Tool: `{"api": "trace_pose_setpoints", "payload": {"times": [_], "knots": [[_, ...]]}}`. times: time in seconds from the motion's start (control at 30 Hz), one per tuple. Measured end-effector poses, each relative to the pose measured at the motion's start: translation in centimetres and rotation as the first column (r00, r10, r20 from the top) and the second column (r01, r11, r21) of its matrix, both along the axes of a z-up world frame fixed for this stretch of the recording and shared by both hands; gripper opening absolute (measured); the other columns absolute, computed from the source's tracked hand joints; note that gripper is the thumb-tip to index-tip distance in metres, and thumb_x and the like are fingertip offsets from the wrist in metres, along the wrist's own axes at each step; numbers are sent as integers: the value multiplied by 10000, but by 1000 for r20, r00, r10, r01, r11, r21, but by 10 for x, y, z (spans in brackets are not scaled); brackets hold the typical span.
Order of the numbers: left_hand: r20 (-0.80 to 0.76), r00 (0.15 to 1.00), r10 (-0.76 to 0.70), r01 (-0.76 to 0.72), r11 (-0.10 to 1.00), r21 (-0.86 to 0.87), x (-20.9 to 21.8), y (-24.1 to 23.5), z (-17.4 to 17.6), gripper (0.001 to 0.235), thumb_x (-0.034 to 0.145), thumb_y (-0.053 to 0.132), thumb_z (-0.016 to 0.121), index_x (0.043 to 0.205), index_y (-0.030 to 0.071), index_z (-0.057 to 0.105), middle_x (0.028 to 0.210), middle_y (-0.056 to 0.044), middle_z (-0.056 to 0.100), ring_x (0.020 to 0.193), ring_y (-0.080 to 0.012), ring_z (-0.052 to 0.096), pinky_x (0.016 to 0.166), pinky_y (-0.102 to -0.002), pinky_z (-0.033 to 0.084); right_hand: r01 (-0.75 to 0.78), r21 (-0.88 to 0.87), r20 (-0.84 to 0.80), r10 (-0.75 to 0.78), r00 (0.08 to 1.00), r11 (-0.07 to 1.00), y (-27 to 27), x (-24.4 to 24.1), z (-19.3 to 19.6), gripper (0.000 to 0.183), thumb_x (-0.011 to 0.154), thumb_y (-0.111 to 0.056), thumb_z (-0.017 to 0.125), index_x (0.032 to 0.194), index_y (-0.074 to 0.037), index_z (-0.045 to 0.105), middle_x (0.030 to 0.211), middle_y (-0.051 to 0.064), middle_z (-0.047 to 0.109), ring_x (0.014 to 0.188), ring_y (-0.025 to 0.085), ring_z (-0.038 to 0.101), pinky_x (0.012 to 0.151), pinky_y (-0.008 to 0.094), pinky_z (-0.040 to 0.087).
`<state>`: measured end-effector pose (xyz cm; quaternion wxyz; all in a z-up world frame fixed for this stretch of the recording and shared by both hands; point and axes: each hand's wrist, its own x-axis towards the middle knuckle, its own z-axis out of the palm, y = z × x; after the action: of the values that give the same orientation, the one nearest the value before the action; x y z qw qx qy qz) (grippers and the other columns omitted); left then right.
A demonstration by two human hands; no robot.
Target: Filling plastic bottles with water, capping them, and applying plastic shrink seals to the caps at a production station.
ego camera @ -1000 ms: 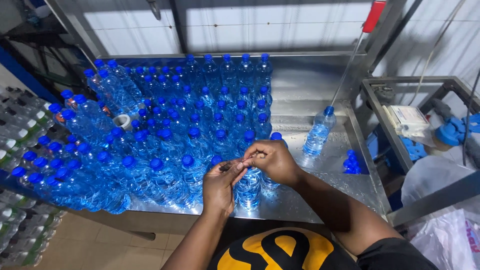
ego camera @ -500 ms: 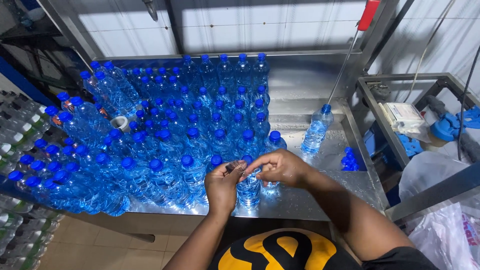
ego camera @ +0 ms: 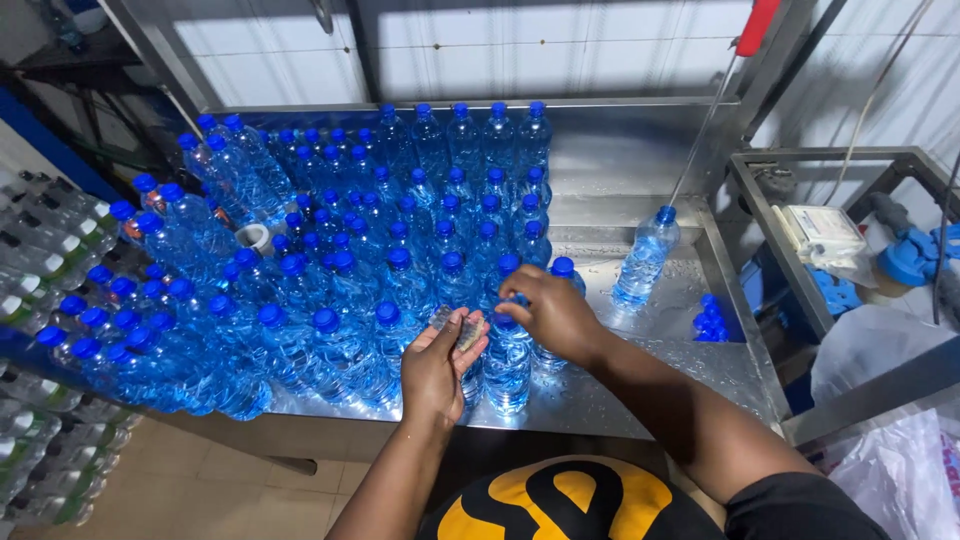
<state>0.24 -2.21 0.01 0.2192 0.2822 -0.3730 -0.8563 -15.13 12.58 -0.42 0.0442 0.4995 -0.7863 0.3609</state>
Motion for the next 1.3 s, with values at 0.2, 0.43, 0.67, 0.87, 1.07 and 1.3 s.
{"api": "trace_pose_setpoints", "payload": {"times": [0.2,0.43,0.67,0.87,1.07,1.3], "knots": [[-15,999,40,-41,998,-50,8,-1,5,260,1059,34,688,1262,-120,739,1198,-267,830,1087,-398,822,912,-515,683,-122,-60,-227,105,968,991,23,26,-19,387,1104,-61,562,1443,-144,730,1477,101,751,1276,356,739,974,495,644],[-2,1000,-22,21,979,-203,3,12,-8,141,958,24,842,1062,-69,817,1025,-227,867,948,-350,862,833,-462,722,74,-334,466,97,880,940,19,28,-3,433,809,-195,1009,1204,-95,863,1131,61,840,966,195,820,805,290,702],[18,989,-148,147,950,-276,6,20,7,167,935,-39,844,1083,-117,835,1031,-266,872,964,-393,858,860,-472,714,162,-373,681,151,717,914,13,37,3,112,877,52,903,977,38,855,762,115,755,629,122,705,583,254,605],[51,983,-178,185,923,-336,4,20,-1,207,921,-29,872,1096,-133,834,993,-246,866,904,-307,842,819,-420,722,236,-374,712,115,693,897,24,49,12,149,1012,-10,798,1142,60,811,855,189,826,752,174,757,683,311,687],[28,991,-134,136,945,-299,0,23,7,267,938,-31,833,1159,-176,800,1027,-279,857,894,-344,856,793,-386,721,268,-388,357,-125,926,882,33,48,18,56,934,-79,891,978,-115,892,1007,35,896,769,100,774,592,173,562],[83,988,-132,155,885,-439,5,22,19,240,915,-2,881,1121,-119,845,1118,-282,854,1054,-331,813,902,-427,707,18,-154,570,74,819,988,61,33,66,234,1008,21,707,1179,-10,865,856,213,868,578,183,640,541,290,518]]}}
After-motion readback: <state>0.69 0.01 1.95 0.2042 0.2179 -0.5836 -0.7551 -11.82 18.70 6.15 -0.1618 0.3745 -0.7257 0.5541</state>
